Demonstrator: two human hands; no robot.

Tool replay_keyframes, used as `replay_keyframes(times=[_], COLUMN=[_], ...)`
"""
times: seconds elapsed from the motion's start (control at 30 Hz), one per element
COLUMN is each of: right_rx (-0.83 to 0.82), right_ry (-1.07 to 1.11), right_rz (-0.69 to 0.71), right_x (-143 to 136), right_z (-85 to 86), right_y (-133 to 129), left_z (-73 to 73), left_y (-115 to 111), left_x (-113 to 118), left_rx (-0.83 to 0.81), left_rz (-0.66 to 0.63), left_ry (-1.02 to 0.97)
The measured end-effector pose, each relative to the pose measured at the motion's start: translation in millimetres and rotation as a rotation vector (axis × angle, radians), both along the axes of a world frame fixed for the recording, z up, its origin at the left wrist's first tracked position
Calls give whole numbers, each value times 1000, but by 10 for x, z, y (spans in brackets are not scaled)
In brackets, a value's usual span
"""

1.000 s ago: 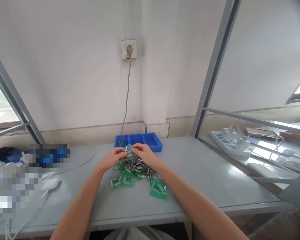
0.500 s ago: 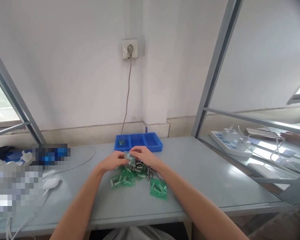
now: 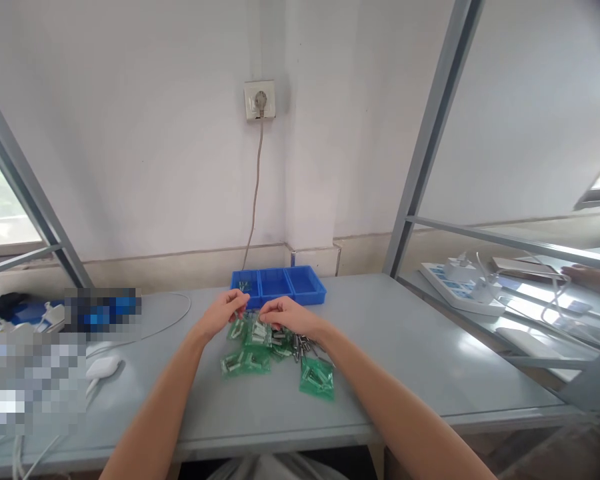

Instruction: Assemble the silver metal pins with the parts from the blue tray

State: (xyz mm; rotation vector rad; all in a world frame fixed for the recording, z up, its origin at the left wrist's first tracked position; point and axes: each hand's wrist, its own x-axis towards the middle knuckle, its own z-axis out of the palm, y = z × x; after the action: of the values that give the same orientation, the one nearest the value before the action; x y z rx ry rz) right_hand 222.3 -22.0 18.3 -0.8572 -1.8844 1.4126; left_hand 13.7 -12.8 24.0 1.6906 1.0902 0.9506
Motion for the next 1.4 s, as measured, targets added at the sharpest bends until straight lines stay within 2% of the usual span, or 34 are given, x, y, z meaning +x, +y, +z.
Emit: replay_keyframes(times=[0.1,0.2,0.3,0.53,0.63,0.73,0.97,1.2,1.4], right_rx=[-87,-177,-192,36,81,109,160,176,159], right_ry=[94,280,316,143,94,57,18,2,4], right_rz=[-47,-204,-238,-282,-277,-290,-289,-291,-279], right_x=[-43,-91,-111,-96,-92,-90,-95,-89,-110], right_z=[-25,-50,-56,-79,-114,-128,-150,-202,-175], right_y=[29,52,53,81,101,85,68,121,66], left_z=[-56,-108,-136,-177,-200,-221,-225,-201,-218], left_y=[150,235,237,217,233,219,106,100,111], left_x=[-89,-153,-152,-145,-175,-192,-248,-283,-290], left_rx=[77,131,177,280,314,283,55,-39,-5], left_rz=[239,361,396,487,513,471,186,107,95], left_ry=[-169,-149,-36,348,429,516,624,724,699])
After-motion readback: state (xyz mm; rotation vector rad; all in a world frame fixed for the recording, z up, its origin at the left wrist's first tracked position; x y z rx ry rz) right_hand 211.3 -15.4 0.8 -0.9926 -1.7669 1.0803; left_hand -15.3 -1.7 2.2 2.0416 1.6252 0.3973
